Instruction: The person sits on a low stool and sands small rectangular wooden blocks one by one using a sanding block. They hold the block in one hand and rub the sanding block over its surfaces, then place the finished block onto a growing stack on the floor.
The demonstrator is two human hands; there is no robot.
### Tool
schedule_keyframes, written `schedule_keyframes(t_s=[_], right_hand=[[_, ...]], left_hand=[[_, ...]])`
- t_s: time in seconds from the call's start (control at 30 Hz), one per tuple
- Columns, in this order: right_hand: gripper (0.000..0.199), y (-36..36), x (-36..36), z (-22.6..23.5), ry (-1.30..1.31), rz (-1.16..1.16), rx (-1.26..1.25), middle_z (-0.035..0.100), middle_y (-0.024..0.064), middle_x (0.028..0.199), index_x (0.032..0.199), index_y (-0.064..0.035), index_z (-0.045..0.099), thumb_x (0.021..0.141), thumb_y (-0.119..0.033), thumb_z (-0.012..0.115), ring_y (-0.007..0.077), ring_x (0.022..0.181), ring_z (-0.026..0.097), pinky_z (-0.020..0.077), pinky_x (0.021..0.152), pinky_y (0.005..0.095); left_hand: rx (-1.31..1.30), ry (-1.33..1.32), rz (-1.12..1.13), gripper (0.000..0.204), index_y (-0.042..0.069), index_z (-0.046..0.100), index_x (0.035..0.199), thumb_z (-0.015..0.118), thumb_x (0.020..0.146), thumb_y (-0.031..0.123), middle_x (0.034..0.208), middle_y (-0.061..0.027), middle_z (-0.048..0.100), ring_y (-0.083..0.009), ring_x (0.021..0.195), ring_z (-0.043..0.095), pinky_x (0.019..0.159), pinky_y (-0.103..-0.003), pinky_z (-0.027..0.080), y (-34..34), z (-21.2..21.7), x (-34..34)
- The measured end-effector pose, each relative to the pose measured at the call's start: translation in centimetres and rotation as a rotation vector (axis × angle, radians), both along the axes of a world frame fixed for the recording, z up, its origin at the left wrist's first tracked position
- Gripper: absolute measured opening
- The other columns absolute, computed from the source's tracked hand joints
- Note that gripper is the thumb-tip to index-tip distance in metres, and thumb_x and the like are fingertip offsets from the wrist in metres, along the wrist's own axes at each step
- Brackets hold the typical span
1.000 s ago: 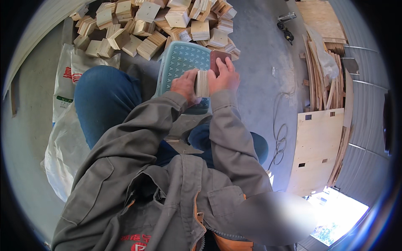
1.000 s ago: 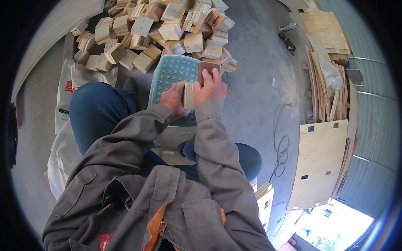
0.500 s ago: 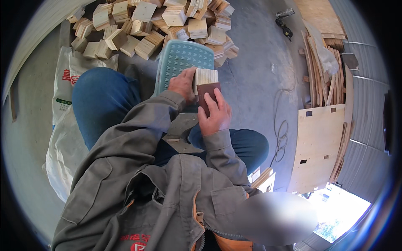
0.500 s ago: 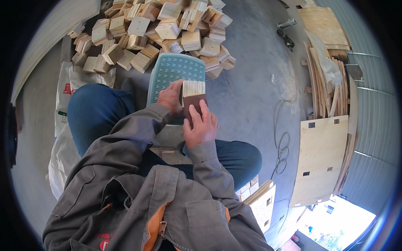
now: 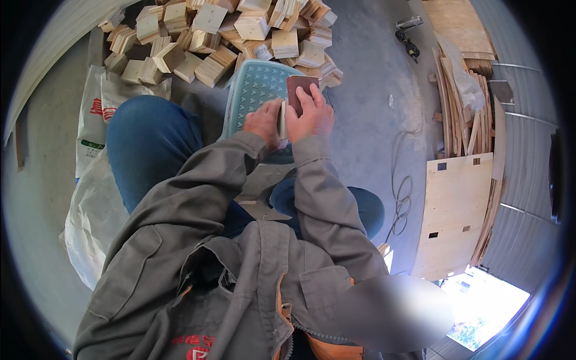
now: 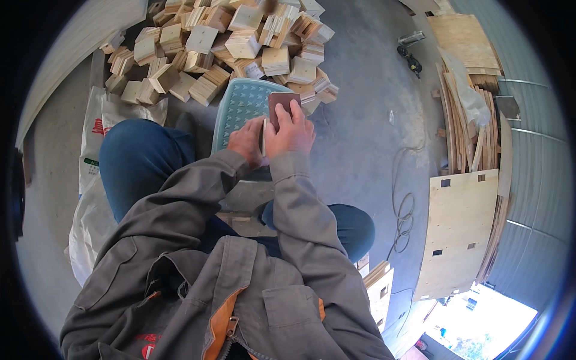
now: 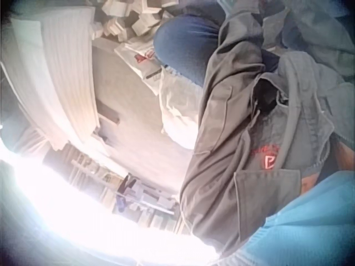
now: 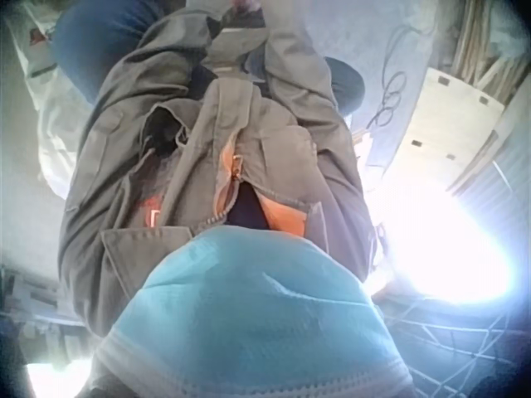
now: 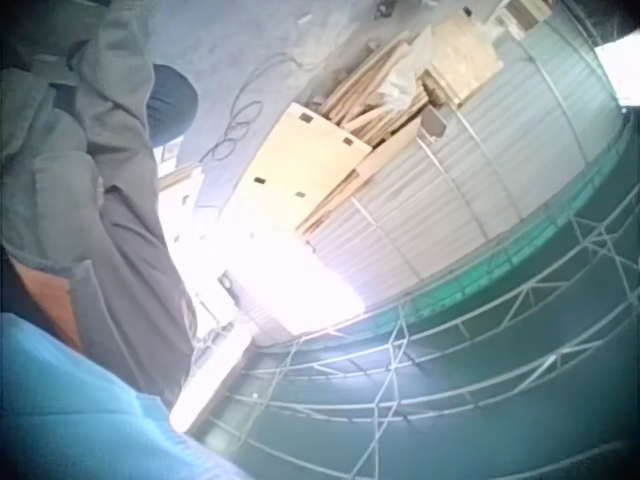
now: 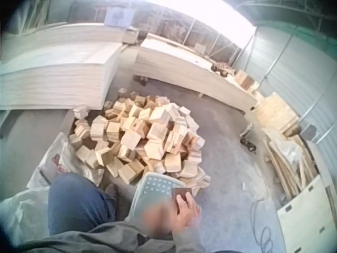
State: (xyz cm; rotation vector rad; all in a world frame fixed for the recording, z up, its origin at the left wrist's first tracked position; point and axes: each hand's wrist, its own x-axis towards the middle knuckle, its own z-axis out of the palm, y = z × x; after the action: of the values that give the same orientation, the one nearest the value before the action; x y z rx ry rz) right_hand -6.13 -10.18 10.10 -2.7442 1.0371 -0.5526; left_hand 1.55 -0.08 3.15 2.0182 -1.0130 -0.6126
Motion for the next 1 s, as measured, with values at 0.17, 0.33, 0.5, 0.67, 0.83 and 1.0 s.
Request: schedule_keyframes(t_s=[0.17, 0.33, 0.5, 0.67, 0.83, 1.0], right_hand=[[0.051, 2.6, -4.4, -0.2, -0.07, 0.129, 0.005, 0.057, 0.0111, 0.154, 0.133, -0.0165, 0.074, 0.083, -0.023, 0.081, 0.0374, 0.123, 0.059, 0.0457, 0.108, 0.0525], [0.053, 6.7, -9.9, 0.5, -0.048, 0.161, 0.05, 0.055, 0.0126, 0.155, 0.133, -0.0153, 0.074, 0.081, -0.019, 0.082, 0.0387, 0.122, 0.058, 0.0474, 0.106, 0.0524], [0.053, 7.1, -10.7, 1.2, -0.049, 0.152, 0.079, 0.056, 0.0122, 0.154, 0.132, -0.0159, 0.074, 0.079, -0.017, 0.082, 0.038, 0.122, 0.058, 0.0475, 0.106, 0.0519], [0.051, 4.4, -7.4, 0.5, -0.089, 0.152, 0.044, 0.058, 0.0103, 0.151, 0.13, -0.0163, 0.075, 0.079, -0.015, 0.082, 0.037, 0.123, 0.059, 0.0478, 0.106, 0.051], [0.047, -0.3, -1.5, -0.3, -0.087, 0.058, 0.015, 0.06, 0.0068, 0.15, 0.127, -0.0196, 0.077, 0.081, -0.02, 0.08, 0.0364, 0.123, 0.06, 0.0476, 0.108, 0.0495], [0.046, -2.0, 0.3, 0.3, 0.019, -0.02, 0.072, 0.06, 0.0063, 0.152, 0.128, -0.0209, 0.077, 0.082, -0.023, 0.08, 0.0367, 0.123, 0.061, 0.0478, 0.108, 0.0493]], left_hand=[[0.005, 0.026, 0.007, 0.098, 0.018, 0.042, 0.155, 0.09, 0.071, 0.03, 0.153, -0.011, 0.054, -0.032, 0.142, 0.054, 0.112, -0.051, 0.042, -0.1, -0.5, 0.2], [-0.014, -0.022, 0.006, 0.093, 0.017, 0.042, 0.155, 0.087, 0.077, 0.04, 0.15, -0.0143, 0.055, -0.035, 0.14, 0.055, 0.112, -0.051, 0.042, -0.1, -1.0, 0.1], [-0.025, -0.021, 0.001, 0.093, 0.016, 0.042, 0.155, 0.087, 0.078, 0.045, 0.149, -0.0161, 0.056, -0.0364, 0.139, 0.055, 0.112, -0.051, 0.042, -0.1, -0.9, 0.1], [-0.003, 0.01, 0.001, 0.095, 0.015, 0.042, 0.155, 0.088, 0.077, 0.041, 0.15, -0.0163, 0.056, -0.0359, 0.141, 0.054, 0.112, -0.051, 0.043, 0.1, -0.4, 0.4], [-0.003, 0.009, -0.02, 0.101, 0.016, 0.041, 0.155, 0.093, 0.07, 0.035, 0.149, -0.0152, 0.056, -0.0359, 0.139, 0.056, 0.111, -0.051, 0.044, 0.3, -0.1, 0.4], [-0.03, 0.013, -0.015, 0.103, 0.017, 0.042, 0.153, 0.095, 0.066, 0.034, 0.149, -0.0139, 0.057, -0.0359, 0.137, 0.056, 0.109, -0.051, 0.045, 0.1, 0.3, 0.2]])
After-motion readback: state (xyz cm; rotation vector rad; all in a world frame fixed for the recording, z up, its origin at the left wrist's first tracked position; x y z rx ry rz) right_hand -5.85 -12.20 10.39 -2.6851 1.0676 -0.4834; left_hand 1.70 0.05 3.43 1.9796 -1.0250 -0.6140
